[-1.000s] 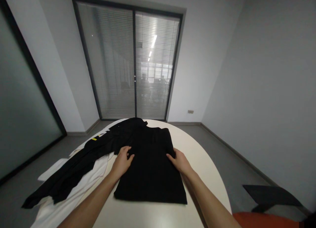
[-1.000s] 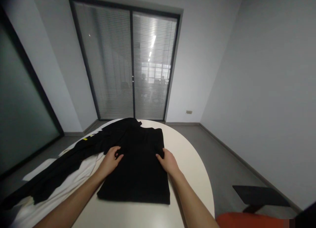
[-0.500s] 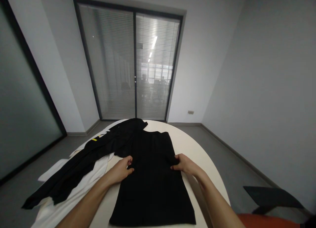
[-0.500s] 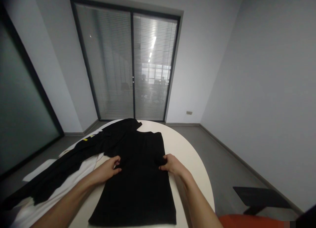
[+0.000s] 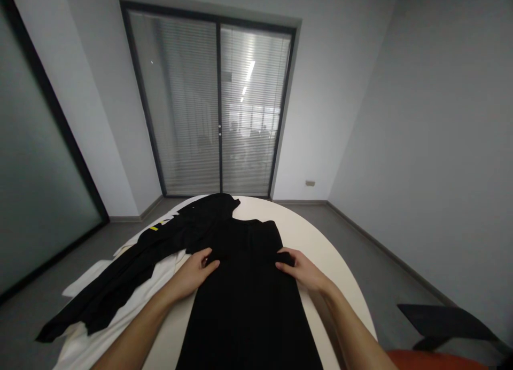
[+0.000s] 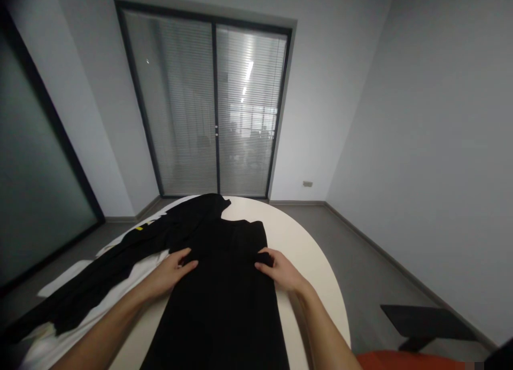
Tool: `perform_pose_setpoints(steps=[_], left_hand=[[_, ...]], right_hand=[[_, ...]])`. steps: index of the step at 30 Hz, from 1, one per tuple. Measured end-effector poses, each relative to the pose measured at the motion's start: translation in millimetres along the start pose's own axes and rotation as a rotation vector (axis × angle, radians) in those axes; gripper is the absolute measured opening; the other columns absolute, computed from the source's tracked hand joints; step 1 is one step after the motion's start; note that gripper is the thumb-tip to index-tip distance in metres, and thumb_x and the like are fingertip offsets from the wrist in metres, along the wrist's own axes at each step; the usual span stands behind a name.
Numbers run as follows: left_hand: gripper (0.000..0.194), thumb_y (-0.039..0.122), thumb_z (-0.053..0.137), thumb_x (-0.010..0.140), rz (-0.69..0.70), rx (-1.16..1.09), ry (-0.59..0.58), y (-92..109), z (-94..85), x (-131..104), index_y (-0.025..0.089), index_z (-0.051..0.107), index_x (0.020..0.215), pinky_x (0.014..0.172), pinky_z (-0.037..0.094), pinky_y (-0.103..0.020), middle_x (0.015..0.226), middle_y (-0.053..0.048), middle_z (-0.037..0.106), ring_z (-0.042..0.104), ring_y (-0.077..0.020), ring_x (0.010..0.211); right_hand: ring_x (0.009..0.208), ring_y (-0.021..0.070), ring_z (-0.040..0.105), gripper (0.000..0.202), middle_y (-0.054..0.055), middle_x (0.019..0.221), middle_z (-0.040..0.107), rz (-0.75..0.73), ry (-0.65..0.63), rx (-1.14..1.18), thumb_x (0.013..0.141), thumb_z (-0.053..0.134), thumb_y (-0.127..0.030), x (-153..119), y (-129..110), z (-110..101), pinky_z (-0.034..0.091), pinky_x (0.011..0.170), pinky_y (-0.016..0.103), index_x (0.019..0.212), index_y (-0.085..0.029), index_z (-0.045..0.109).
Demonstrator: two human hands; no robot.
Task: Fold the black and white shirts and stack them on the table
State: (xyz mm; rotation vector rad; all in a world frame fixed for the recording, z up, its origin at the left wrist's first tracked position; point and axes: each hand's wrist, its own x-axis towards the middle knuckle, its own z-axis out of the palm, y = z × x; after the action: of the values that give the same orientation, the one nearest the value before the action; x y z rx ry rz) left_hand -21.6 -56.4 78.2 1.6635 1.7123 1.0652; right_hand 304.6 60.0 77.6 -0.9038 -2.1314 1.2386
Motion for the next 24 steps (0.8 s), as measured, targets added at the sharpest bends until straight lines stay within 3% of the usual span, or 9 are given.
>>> perform_pose_setpoints(steps=[4, 6, 11, 19, 21, 24], left_hand=[[0.034, 0.049, 0.055, 0.087, 0.083, -0.178, 0.135, -9, 5.4, 17, 0.02, 0.063, 0.102, 0.083, 0.051, -0.033, 0.099, -0.005, 0.071, 0.066, -0.0241, 0.095], [0.034, 0.048, 0.054, 0.088, 0.097, -0.148, 0.181, -19, 11.8, 26, 0.019, 0.062, 0.105, 0.086, 0.051, -0.034, 0.099, -0.005, 0.072, 0.067, -0.0243, 0.097], [0.026, 0.034, 0.055, 0.086, 0.07, 0.108, 0.139, -38, 25.0, 33, 0.021, 0.062, 0.107, 0.087, 0.05, -0.034, 0.102, -0.006, 0.072, 0.068, -0.025, 0.098], [0.025, 0.021, 0.055, 0.086, 0.063, 0.272, -0.019, -22, 21.5, 17, 0.023, 0.061, 0.11, 0.088, 0.047, -0.031, 0.106, -0.005, 0.073, 0.068, -0.025, 0.102], [0.024, 0.02, 0.053, 0.089, 0.056, 0.317, 0.01, -23, 22.8, 14, 0.022, 0.061, 0.111, 0.088, 0.046, -0.031, 0.108, -0.007, 0.071, 0.067, -0.0247, 0.102], [0.023, 0.024, 0.049, 0.092, 0.029, 0.475, 0.113, -27, 25.4, 9, 0.018, 0.061, 0.111, 0.091, 0.045, -0.032, 0.11, -0.011, 0.067, 0.064, -0.0255, 0.106]], right_hand=[[0.095, 0.0211, 0.061, 0.031, 0.004, 0.1, 0.067, -0.143, 0.27, -0.014, 0.088, 0.059, -0.048, 16, 5, 7, 0.047, 0.086, 0.032, 0.103, -0.021, 0.061], [0.096, 0.0214, 0.062, 0.032, 0.005, 0.104, 0.068, -0.133, 0.319, -0.073, 0.089, 0.057, -0.048, 24, 14, 10, 0.047, 0.087, 0.033, 0.107, -0.022, 0.061], [0.094, 0.0229, 0.065, 0.03, 0.005, 0.103, 0.071, 0.021, 0.217, -0.284, 0.085, 0.061, -0.042, 32, 34, 10, 0.048, 0.085, 0.035, 0.108, -0.022, 0.064], [0.084, 0.0233, 0.066, 0.025, 0.004, 0.09, 0.073, 0.152, 0.015, -0.307, 0.079, 0.066, -0.037, 27, 21, 2, 0.048, 0.075, 0.031, 0.094, -0.017, 0.068], [0.086, 0.0235, 0.066, 0.025, 0.005, 0.093, 0.072, 0.126, 0.061, -0.315, 0.081, 0.064, -0.036, 24, 20, 6, 0.048, 0.077, 0.032, 0.098, -0.017, 0.068], [0.096, 0.0248, 0.063, 0.028, 0.009, 0.104, 0.069, 0.069, 0.227, -0.432, 0.082, 0.063, -0.037, 19, 20, 13, 0.046, 0.086, 0.033, 0.102, -0.018, 0.067]])
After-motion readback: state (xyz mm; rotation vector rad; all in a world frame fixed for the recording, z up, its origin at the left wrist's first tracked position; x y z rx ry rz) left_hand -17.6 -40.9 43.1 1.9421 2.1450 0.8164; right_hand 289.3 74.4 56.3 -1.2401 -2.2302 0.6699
